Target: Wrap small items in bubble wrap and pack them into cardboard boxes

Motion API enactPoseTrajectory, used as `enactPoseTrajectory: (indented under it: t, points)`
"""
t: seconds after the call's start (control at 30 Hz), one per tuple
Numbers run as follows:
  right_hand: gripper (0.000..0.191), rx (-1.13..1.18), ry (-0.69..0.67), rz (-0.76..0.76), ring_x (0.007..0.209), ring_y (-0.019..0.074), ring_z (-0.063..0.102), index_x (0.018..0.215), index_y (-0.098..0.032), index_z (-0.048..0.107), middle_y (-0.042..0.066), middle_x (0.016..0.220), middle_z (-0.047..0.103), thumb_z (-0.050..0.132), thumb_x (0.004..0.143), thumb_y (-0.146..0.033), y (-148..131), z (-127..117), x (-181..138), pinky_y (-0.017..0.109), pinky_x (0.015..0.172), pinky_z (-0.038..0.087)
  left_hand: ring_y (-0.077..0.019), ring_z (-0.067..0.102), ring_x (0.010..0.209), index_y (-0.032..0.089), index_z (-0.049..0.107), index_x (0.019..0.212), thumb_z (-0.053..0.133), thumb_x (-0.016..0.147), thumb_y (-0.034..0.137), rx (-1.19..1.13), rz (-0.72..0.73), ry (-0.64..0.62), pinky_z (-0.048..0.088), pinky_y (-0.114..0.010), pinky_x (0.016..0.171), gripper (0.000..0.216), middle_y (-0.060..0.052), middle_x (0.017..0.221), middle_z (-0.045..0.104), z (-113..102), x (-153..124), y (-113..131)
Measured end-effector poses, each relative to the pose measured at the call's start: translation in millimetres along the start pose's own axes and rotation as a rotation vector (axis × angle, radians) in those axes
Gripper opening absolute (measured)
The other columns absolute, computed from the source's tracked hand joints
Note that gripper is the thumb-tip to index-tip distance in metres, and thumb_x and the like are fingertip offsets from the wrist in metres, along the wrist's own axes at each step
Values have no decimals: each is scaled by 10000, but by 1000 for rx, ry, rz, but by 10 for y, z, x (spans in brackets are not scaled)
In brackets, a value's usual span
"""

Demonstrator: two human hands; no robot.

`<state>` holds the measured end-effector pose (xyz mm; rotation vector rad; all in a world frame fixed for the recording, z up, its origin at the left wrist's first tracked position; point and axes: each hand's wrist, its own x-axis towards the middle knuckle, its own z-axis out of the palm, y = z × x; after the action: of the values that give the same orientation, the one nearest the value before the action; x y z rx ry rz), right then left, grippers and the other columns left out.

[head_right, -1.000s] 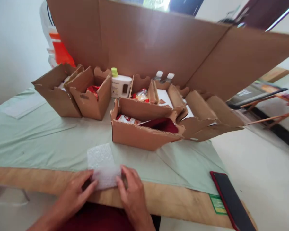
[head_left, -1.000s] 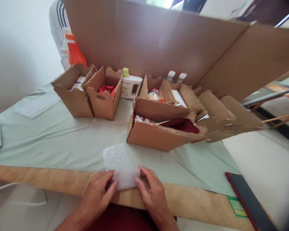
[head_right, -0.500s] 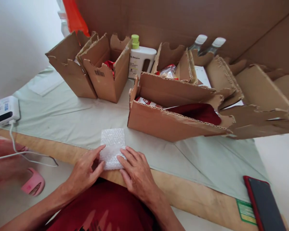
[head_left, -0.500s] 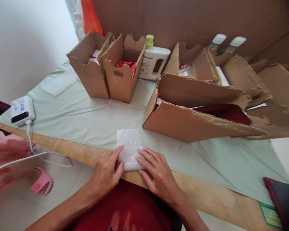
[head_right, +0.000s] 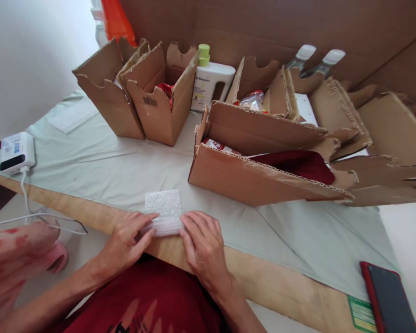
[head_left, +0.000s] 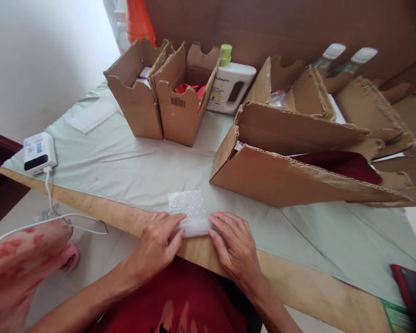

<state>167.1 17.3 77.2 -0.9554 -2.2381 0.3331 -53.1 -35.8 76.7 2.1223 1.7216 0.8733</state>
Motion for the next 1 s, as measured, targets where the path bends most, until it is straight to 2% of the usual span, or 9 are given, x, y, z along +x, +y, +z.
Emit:
enactPoseTrajectory:
  t: [0.1,0.23,0.37,0.5,0.63,0.7,0.77,0.9,1.0]
  points:
    - [247,-53,-51,-79,1132,260,635,1169,-189,657,99,1183,739,563,961,-96,-53,33,-4,430,945,468,-245,624,842,163,622,1205,556,953,164,105,-17,47,511,-397,765,260,-82,944,693,4,101,-69]
    - [249,-76,-171,-144,1232,298,595,1189,-172,661,89,1227,740,563,964,-130,-43,144,35,454,965,438,-274,611,1027,158,618,1216,602,956,201,109,51,112,504,-431,894,263,-132,1111,665,-16,44,-71]
    - [205,14,-186,-83,1104,256,649,1077,-186,692,64,1059,779,530,978,-109,24,227,201,431,942,453,-242,623,977,176,597,1236,563,965,152,52,62,40,485,-419,907,275,-84,1025,704,-32,2,-81]
    - [235,52,-242,-7,1007,256,675,1047,-201,720,74,940,781,493,1008,-156,62,240,408,437,890,480,-228,634,861,171,628,1200,506,977,135,76,20,76,481,-412,850,257,-54,879,725,-34,158,-164]
    - [205,112,-350,-32,1220,314,619,1129,-203,701,92,1081,777,641,957,-298,71,148,441,534,1058,410,-237,655,893,172,675,1073,571,965,207,46,60,38,475,-436,890,154,-65,887,738,-67,188,-209]
    - [257,96,-400,-57,1260,331,594,1163,-198,681,100,1157,757,681,927,-299,73,100,403,555,1082,391,-272,656,1020,164,660,1135,661,911,263,16,76,11,449,-482,991,244,-91,1006,748,-85,120,-211]
    - [223,73,-404,-65,1231,315,610,1167,-203,676,95,1157,755,639,951,-245,82,93,385,536,1065,412,-290,639,1093,158,630,1212,683,883,262,4,71,9,433,-500,1038,350,-112,1094,738,-91,63,-214]
    - [226,58,-335,8,1125,281,651,1186,-199,683,94,1092,769,551,1007,-241,137,209,513,476,978,478,-248,648,947,147,617,1248,571,947,195,23,-41,76,499,-424,894,308,-101,1008,737,-68,139,-264]
    - [299,-41,-330,54,1174,314,617,1258,-178,663,144,1260,710,543,1008,-289,197,329,691,495,953,493,-271,632,924,156,655,1206,565,949,227,154,-124,74,505,-431,841,282,-108,1010,719,-45,284,-325]
